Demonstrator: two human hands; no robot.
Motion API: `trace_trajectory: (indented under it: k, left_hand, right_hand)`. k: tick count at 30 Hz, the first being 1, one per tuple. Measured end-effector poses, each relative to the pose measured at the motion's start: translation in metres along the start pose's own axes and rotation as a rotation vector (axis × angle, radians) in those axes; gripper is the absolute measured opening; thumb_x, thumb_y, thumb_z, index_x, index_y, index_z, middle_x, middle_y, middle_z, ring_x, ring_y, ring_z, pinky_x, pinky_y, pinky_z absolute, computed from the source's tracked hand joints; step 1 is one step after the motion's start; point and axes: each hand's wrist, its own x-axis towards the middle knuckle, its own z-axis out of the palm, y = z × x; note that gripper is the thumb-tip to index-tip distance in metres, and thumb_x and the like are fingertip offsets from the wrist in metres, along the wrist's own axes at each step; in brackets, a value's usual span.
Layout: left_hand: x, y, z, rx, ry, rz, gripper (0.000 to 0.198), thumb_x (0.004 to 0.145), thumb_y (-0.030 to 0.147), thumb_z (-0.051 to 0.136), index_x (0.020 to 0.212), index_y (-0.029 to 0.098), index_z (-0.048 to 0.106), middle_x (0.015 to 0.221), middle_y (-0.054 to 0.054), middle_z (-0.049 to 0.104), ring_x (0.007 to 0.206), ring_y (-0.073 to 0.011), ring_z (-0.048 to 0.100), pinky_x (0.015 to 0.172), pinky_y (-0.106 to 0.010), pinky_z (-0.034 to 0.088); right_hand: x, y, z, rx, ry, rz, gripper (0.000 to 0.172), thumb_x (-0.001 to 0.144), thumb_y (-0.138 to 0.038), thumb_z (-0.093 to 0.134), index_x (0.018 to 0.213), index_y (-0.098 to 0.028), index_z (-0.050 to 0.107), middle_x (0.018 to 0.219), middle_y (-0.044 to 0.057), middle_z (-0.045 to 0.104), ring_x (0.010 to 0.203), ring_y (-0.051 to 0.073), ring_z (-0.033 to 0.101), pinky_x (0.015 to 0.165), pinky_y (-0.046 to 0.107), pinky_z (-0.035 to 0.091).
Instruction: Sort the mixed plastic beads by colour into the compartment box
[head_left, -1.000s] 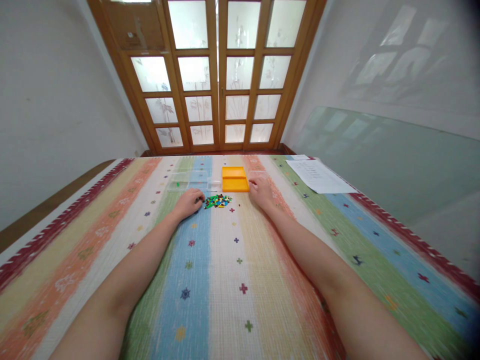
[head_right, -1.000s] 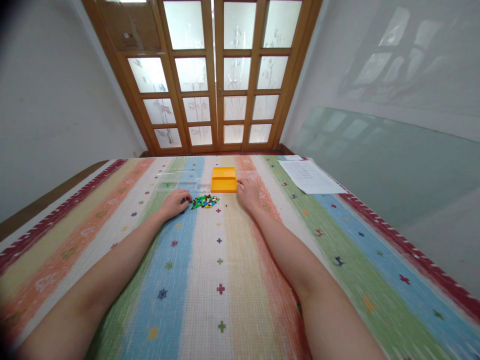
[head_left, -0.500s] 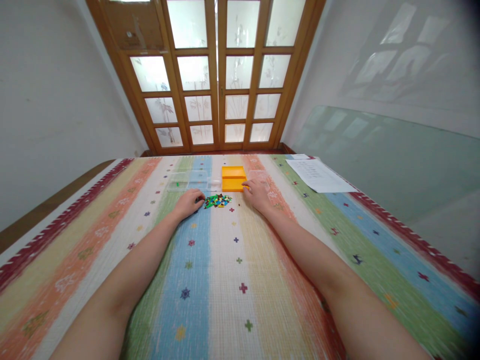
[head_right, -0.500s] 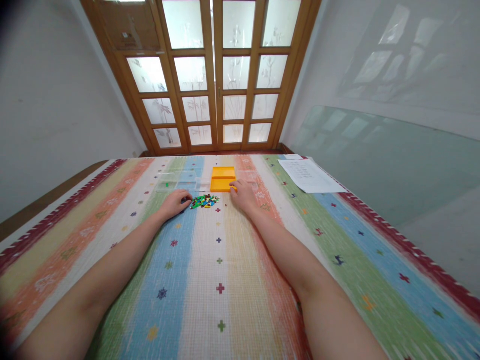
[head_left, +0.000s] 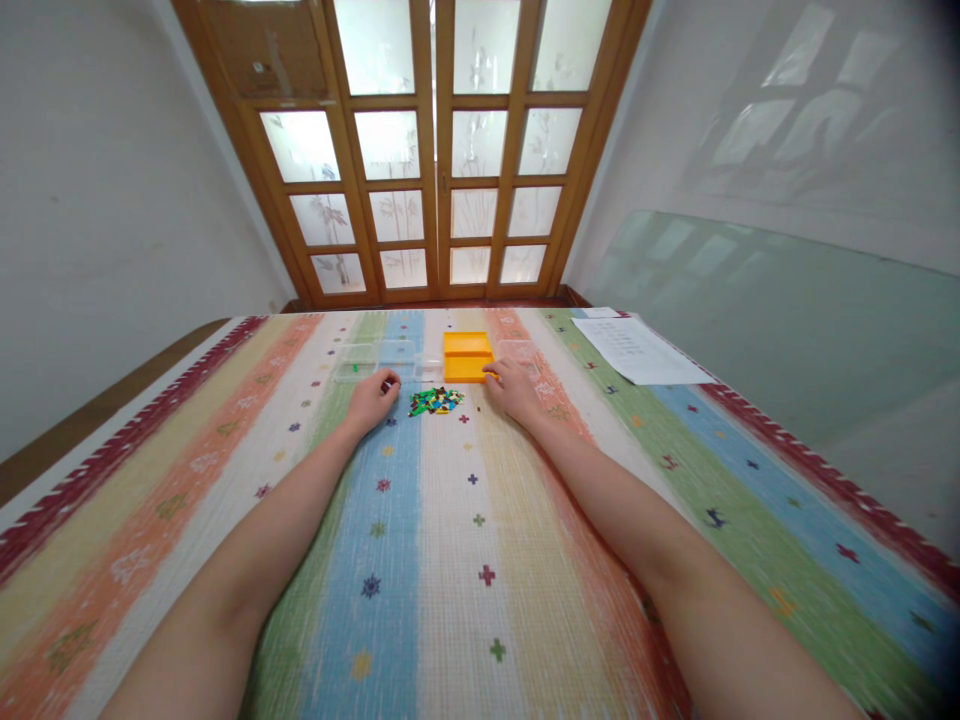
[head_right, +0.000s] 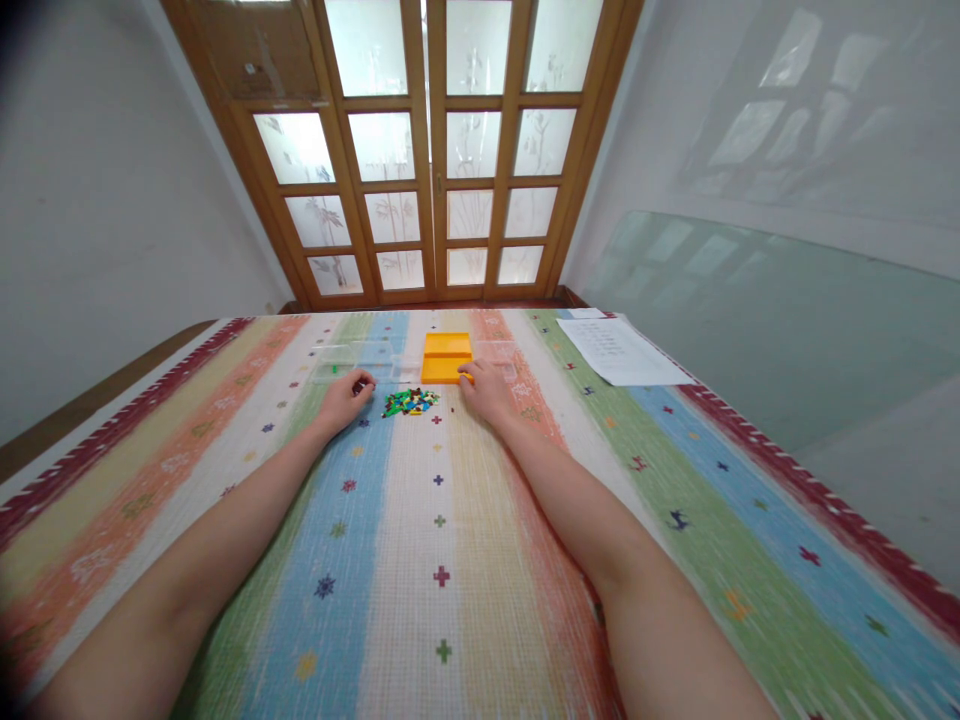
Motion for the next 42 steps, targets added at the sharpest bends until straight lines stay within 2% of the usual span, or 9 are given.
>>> trace_trajectory:
  k: [7,12,23,30,37,42]
  left_hand:
    - [0.007,-0.015,0.003,-0.182,0.115,-0.105,0.018,0.087,0.032,0.057,0.100,0.022,0.065,0.094,-0.003,0.069,0.070,-0.0161,0.059,0.071,-0.031,0.049]
    - [0.010,-0.024,0.006,-0.326,0.159,-0.169,0.020,0.087,0.034,0.057,0.100,0.021,0.064,0.089,-0.002,0.066,0.066,-0.0148,0.059,0.065,-0.029,0.047]
    - [0.012,-0.026,0.004,-0.398,0.221,-0.250,0.022,0.085,0.033,0.056,0.101,0.020,0.063,0.086,-0.002,0.065,0.066,-0.0142,0.059,0.065,-0.027,0.049]
    - [0.012,-0.024,0.002,-0.371,0.243,-0.239,0.022,0.081,0.029,0.050,0.100,0.022,0.059,0.087,-0.001,0.062,0.067,-0.0144,0.056,0.065,-0.027,0.048]
    - [0.009,-0.020,-0.001,-0.349,0.257,-0.187,0.015,0.081,0.023,0.045,0.093,0.023,0.055,0.074,0.002,0.053,0.064,-0.0144,0.051,0.062,-0.025,0.042]
    - [0.008,-0.023,0.000,-0.300,0.249,-0.176,0.015,0.083,0.023,0.045,0.091,0.023,0.058,0.069,0.003,0.051,0.062,-0.0154,0.049,0.061,-0.026,0.039]
  right_hand:
    - [0.000,0.002,0.002,0.007,-0.011,0.000,0.025,0.094,-0.020,0.054,0.109,-0.019,0.073,0.109,0.010,0.070,0.103,0.024,0.063,0.095,0.038,0.048]
    - [0.001,0.000,0.001,-0.001,-0.016,-0.006,0.025,0.094,-0.020,0.053,0.108,-0.019,0.074,0.108,0.010,0.070,0.103,0.025,0.063,0.096,0.039,0.048]
    - [-0.001,-0.022,-0.012,-0.032,-0.097,-0.092,0.022,0.096,-0.020,0.054,0.108,-0.020,0.073,0.108,0.010,0.069,0.102,0.025,0.061,0.092,0.038,0.047]
    - [-0.004,-0.034,-0.012,-0.014,-0.173,-0.214,0.021,0.098,-0.021,0.054,0.107,-0.021,0.073,0.108,0.010,0.069,0.100,0.024,0.061,0.090,0.037,0.046]
    - [-0.009,-0.064,-0.002,0.060,-0.288,-0.417,0.022,0.099,-0.026,0.056,0.114,-0.024,0.072,0.109,0.009,0.069,0.103,0.024,0.060,0.093,0.037,0.044]
    - [-0.012,-0.071,-0.001,0.031,-0.341,-0.495,0.020,0.099,-0.028,0.058,0.113,-0.027,0.072,0.110,0.007,0.068,0.103,0.024,0.059,0.092,0.036,0.043]
